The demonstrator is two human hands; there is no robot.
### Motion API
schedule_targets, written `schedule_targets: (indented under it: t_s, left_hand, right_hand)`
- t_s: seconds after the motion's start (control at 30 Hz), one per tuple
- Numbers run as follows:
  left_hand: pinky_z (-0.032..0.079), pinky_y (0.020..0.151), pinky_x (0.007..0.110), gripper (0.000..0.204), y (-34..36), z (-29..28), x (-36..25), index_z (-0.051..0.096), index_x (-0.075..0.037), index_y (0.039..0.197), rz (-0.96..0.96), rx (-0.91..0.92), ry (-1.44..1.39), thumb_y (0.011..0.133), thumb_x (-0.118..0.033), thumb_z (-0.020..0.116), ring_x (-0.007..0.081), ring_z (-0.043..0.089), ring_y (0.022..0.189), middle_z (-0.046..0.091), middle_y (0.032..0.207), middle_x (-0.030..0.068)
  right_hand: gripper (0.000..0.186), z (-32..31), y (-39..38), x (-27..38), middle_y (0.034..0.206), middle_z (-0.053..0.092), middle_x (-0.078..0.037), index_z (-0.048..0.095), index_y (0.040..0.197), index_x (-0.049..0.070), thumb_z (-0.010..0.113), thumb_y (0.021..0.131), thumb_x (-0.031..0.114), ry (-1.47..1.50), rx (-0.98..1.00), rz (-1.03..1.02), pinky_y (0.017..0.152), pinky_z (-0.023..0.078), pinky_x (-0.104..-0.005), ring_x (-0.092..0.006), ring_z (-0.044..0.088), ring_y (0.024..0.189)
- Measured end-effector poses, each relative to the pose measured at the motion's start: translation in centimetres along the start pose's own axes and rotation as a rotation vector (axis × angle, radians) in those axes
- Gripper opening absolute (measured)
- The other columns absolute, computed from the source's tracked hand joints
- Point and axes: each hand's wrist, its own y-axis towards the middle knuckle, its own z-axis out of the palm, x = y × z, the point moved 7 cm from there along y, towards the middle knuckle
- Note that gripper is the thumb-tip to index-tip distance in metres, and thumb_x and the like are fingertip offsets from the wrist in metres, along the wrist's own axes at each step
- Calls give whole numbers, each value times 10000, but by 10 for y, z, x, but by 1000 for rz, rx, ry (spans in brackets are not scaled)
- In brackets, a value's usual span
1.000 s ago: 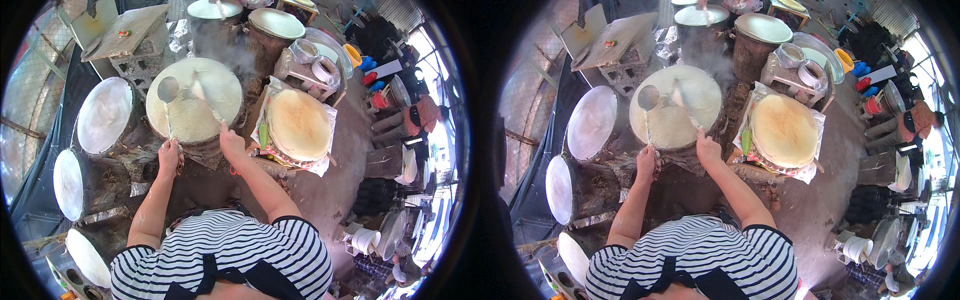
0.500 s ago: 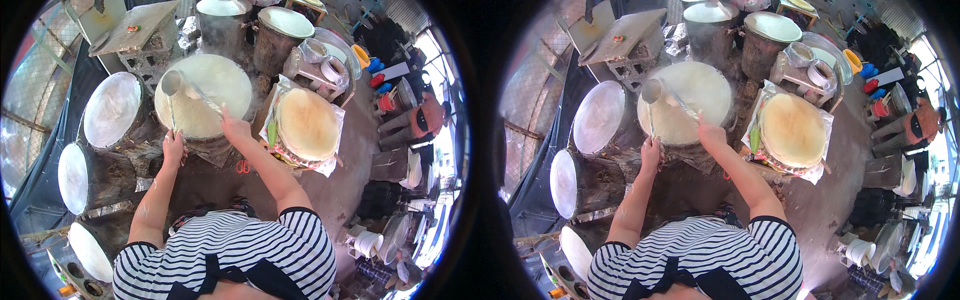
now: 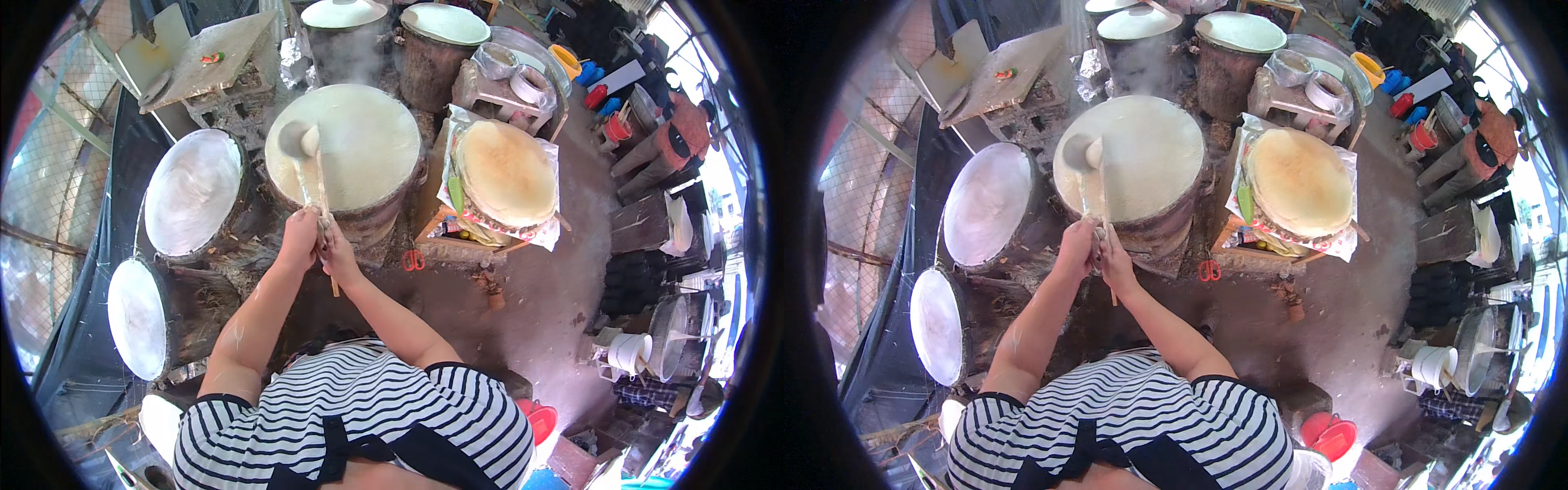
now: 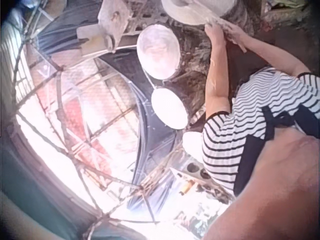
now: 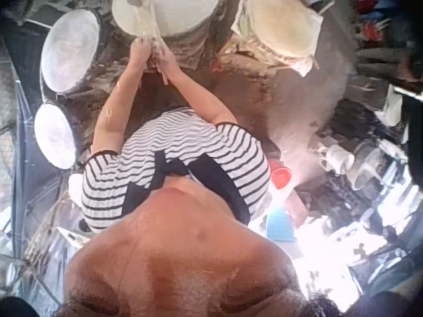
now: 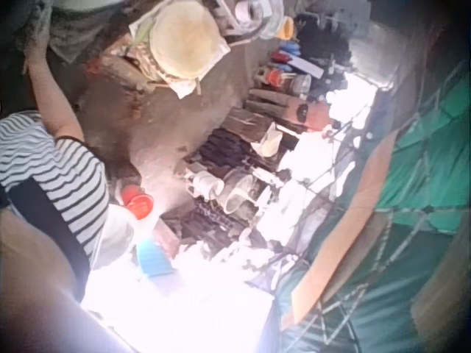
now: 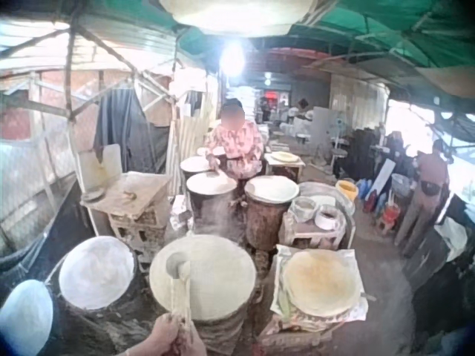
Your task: The person ladles batter onto hot round griddles, spreads it into thin circles, and removes cooked crepes to a stack. They repeat this cycle across multiple griddles, using a ladle and a wooden spreader.
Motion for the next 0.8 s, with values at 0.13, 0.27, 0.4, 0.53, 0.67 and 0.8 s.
schedule_targets:
  t_s: [0.13, 0.27, 0.4, 0.53, 0.67, 0.8]
  left_hand:
    - [378, 399, 210, 161, -55, 19, -68, 414, 13, 855, -390, 477, -1463, 935, -126, 419, 92, 425, 531, 451, 694, 35]
    - [407, 411, 232, 180, -99, 20, -124, 391, -24, 799, -399, 639, -1702, 940, -136, 391, 118, 434, 523, 403, 659, 32]
    - [401, 356, 232, 221, -112, 32, -155, 378, -30, 781, -292, 641, -1658, 951, -171, 380, 115, 428, 504, 398, 665, 39]
    - [388, 331, 231, 232, -115, 47, -173, 361, -32, 775, -153, 655, -1581, 962, -168, 358, 111, 415, 498, 397, 721, 46]
    - [361, 318, 229, 254, -118, 61, -169, 394, 94, 974, -73, 581, -1529, 964, -156, 353, 106, 396, 493, 384, 735, 48]
    - [336, 314, 213, 276, -113, 62, -150, 398, 107, 1048, -7, 455, -1411, 962, -154, 369, 95, 374, 480, 379, 714, 40]
  right_hand:
    - [405, -11, -13, 22, 1230, 557, -139, 455, 1292, 18, 494, 931, 197, -72, -67, -412, 920, 402, -290, -195, 531, 1113]
    - [382, -83, -25, 60, 999, 637, -157, 531, 1222, 53, 547, 889, 238, -645, -366, -615, 734, 488, -378, -314, 629, 865]
    - [339, -112, -14, 90, 750, 574, -109, 513, 1181, 112, 531, 857, 211, -1658, -231, -541, 552, 518, -402, -280, 632, 625]
    - [347, -156, 37, 129, 745, 560, -91, 485, 1181, 136, 494, 835, 126, -1698, -361, -711, 447, 506, -383, -246, 622, 549]
    - [378, -147, 49, 132, 761, 577, -112, 464, 1224, 186, 486, 847, 171, -1799, -205, -704, 459, 505, -403, -276, 624, 568]
    - [362, -201, 97, 159, 721, 583, -166, 469, 1228, 240, 502, 868, 244, -1643, -339, -583, 534, 503, -469, -348, 617, 605]
